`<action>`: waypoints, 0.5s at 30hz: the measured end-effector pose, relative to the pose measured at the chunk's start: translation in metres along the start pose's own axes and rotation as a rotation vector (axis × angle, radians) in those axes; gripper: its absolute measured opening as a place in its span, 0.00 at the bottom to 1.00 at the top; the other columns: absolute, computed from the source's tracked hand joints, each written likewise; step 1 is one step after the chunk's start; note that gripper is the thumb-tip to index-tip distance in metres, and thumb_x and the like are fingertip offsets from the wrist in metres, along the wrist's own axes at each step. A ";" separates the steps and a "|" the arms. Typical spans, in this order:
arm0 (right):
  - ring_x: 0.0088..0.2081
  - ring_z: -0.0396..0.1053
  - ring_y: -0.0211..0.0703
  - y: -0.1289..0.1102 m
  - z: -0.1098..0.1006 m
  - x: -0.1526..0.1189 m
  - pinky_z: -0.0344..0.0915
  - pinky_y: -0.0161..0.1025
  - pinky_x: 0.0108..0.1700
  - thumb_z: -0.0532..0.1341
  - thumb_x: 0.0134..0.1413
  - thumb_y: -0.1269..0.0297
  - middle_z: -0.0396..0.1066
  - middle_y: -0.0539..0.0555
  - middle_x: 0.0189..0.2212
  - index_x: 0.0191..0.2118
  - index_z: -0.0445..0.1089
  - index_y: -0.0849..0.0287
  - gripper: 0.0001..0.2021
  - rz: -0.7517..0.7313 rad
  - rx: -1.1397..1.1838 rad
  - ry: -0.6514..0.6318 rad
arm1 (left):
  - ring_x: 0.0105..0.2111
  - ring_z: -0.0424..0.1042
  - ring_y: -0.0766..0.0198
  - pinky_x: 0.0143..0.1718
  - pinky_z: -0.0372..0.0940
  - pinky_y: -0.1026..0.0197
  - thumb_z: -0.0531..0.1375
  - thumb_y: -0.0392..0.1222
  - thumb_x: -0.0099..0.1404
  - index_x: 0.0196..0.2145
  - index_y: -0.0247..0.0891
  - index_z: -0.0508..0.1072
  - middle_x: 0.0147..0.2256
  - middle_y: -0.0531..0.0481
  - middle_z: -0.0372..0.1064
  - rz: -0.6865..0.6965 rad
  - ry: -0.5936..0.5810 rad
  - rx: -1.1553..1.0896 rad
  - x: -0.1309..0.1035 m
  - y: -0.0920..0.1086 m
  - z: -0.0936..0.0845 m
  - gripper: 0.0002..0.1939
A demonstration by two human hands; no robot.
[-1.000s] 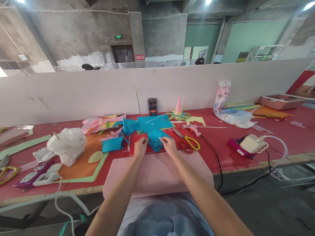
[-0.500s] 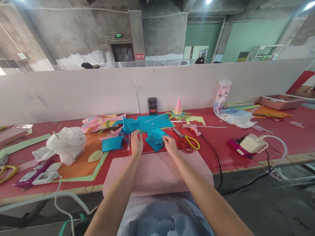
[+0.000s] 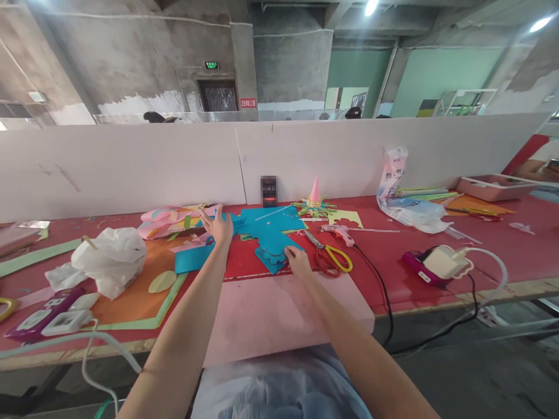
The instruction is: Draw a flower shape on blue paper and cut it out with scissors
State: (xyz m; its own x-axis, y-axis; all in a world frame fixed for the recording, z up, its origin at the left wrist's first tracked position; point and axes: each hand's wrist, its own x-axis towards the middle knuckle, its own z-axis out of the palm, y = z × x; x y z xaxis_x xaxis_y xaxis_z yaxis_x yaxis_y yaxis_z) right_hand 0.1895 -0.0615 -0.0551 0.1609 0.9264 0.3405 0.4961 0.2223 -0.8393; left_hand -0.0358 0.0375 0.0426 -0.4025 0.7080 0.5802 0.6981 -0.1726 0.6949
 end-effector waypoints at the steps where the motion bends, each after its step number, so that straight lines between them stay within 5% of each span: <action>1: 0.24 0.69 0.45 0.000 0.000 0.000 0.61 0.38 0.30 0.49 0.57 0.54 0.70 0.52 0.19 0.32 0.70 0.57 0.17 0.010 -0.004 -0.004 | 0.63 0.44 0.45 0.61 0.41 0.43 0.53 0.44 0.64 0.53 0.37 0.67 0.63 0.39 0.45 -0.030 -0.045 0.038 0.006 -0.001 0.000 0.21; 5: 0.25 0.70 0.44 -0.004 -0.001 0.000 0.61 0.36 0.31 0.49 0.58 0.56 0.70 0.51 0.20 0.30 0.70 0.57 0.17 0.001 -0.034 -0.013 | 0.62 0.47 0.44 0.60 0.43 0.40 0.53 0.45 0.63 0.58 0.36 0.61 0.61 0.35 0.49 -0.109 -0.255 0.176 0.009 -0.005 0.005 0.26; 12: 0.25 0.71 0.44 -0.009 -0.003 -0.003 0.62 0.35 0.31 0.49 0.60 0.57 0.71 0.51 0.19 0.32 0.72 0.57 0.17 -0.034 -0.052 0.029 | 0.65 0.40 0.51 0.63 0.35 0.42 0.47 0.42 0.67 0.62 0.35 0.52 0.64 0.36 0.42 0.311 0.004 0.028 -0.070 0.004 -0.002 0.27; 15: 0.25 0.72 0.44 -0.009 -0.003 -0.002 0.64 0.36 0.33 0.49 0.60 0.59 0.72 0.52 0.20 0.36 0.73 0.58 0.16 0.010 -0.017 0.045 | 0.65 0.40 0.53 0.63 0.42 0.46 0.48 0.43 0.67 0.64 0.37 0.48 0.65 0.37 0.39 0.335 0.036 -0.125 -0.100 0.010 -0.012 0.28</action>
State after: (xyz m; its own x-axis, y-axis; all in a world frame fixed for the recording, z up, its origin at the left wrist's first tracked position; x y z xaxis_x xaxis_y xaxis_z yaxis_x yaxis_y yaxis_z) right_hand 0.1874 -0.0660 -0.0465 0.2040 0.9137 0.3514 0.5088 0.2077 -0.8355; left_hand 0.0044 -0.0431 -0.0033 -0.1860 0.5736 0.7978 0.7181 -0.4749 0.5088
